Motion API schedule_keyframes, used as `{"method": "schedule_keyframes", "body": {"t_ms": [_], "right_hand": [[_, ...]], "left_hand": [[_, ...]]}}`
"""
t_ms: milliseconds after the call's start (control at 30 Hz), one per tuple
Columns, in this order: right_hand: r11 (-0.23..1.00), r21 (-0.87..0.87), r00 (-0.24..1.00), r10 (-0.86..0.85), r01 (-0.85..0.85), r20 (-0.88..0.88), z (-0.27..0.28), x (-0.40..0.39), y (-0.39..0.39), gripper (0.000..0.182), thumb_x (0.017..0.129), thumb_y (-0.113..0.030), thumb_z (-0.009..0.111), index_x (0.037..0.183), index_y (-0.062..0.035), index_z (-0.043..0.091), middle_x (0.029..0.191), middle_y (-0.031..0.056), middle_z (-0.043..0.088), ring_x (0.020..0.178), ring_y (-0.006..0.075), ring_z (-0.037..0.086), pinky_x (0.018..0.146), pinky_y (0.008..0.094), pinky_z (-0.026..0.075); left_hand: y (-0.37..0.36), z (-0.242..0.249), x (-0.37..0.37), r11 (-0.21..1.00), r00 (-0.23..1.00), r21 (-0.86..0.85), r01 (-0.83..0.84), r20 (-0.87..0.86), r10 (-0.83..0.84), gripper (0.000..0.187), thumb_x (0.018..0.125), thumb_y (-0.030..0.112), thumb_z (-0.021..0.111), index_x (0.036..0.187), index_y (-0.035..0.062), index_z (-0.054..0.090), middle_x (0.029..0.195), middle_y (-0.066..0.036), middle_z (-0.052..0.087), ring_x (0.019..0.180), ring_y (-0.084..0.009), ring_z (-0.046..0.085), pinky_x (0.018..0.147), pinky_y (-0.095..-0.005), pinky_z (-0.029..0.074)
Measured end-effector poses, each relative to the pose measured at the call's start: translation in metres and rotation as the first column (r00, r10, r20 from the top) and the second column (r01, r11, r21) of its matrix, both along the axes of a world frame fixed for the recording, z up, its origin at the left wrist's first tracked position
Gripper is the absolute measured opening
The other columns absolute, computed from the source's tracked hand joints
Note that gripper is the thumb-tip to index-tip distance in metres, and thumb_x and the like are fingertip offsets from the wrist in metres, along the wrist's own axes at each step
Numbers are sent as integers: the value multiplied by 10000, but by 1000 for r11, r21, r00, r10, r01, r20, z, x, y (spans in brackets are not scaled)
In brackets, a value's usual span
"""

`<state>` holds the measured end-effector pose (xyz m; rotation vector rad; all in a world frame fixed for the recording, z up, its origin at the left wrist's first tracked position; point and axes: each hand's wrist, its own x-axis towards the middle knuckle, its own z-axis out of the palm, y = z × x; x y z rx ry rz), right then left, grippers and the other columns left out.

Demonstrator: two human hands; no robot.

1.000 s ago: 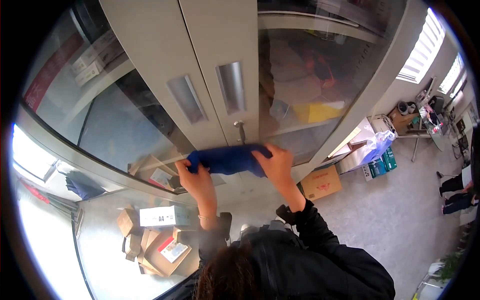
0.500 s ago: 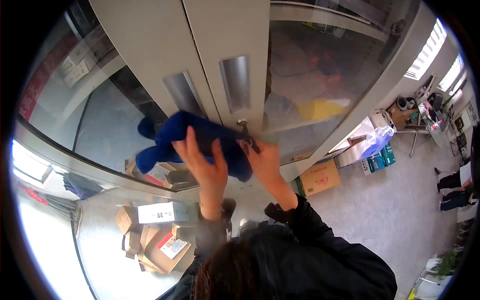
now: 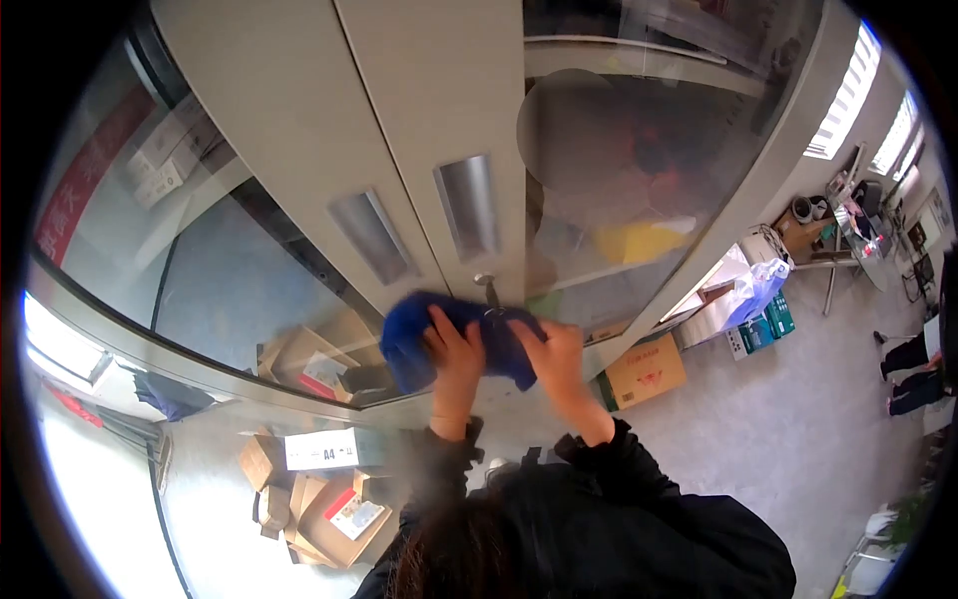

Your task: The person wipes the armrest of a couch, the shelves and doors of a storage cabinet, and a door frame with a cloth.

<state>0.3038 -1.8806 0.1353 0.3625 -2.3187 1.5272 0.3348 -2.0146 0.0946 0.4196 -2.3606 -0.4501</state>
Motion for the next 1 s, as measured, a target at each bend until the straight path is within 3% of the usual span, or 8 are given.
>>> {"method": "schedule_keyframes", "body": {"t_ms": [233,300,333,400,433,500,733,1000], "right_hand": [[996,-48,997,72,-70,24,-17,-6,2,378,769,-357,718,648,-10,629,570,178,552,524,369,545,470,399,407],[991,102,994,74,-83,83,-54,-1,7,408,781,-382,699,629,-12,619,573,178,555,533,373,551,476,409,411],[966,244,989,51,-83,138,-66,5,10,440,793,-408,680,611,-14,609,575,178,559,543,377,556,481,419,416],[962,254,991,71,-99,116,-77,18,15,451,804,-426,662,618,-18,609,573,178,560,549,380,560,490,427,421],[955,273,991,90,-113,95,-72,20,16,463,814,-444,644,626,-22,609,571,177,561,556,382,563,499,434,425],[945,228,968,205,-234,144,-51,35,20,437,817,-438,643,659,-31,620,580,176,566,568,380,569,508,432,430],[866,45,867,495,-498,64,65,66,26,205,775,-223,705,860,-47,644,770,129,641,696,328,620,607,367,481],[975,-116,830,95,-189,-550,194,5,4,266,724,-116,747,936,-74,592,805,117,650,725,294,657,618,327,501]], "left_hand": [[-1,-1,-7,901,942,-397,-177,-332,39,608,903,270,465,1319,-156,341,1221,-397,389,1099,-529,395,994,-542,295],[10,-8,11,979,920,201,-21,387,-60,498,890,206,502,1279,-95,427,1213,-333,443,1079,-485,433,977,-486,339],[7,-30,20,980,922,197,-25,383,-54,498,890,206,502,1279,-95,427,1213,-333,443,1079,-485,433,977,-486,339],[-7,-88,36,642,1000,-767,24,29,-2,401,848,103,548,1227,-17,493,1180,-256,483,1067,-431,457,960,-450,366],[-6,-89,42,637,1000,-771,15,19,-1,401,848,103,548,1227,-17,493,1180,-256,483,1067,-431,457,960,-450,366],[-5,-92,55,998,997,-13,61,-35,-62,394,784,7,563,1176,31,530,1142,-209,500,1067,-403,458,961,-467,364],[-13,33,67,993,798,-102,-59,-602,-14,407,705,-102,516,1092,24,508,1130,-189,468,1091,-364,440,970,-446,318],[12,178,37,974,687,-147,-174,-727,13,334,799,35,673,1093,65,517,1135,-156,406,1113,-329,428,934,-422,333]]}}
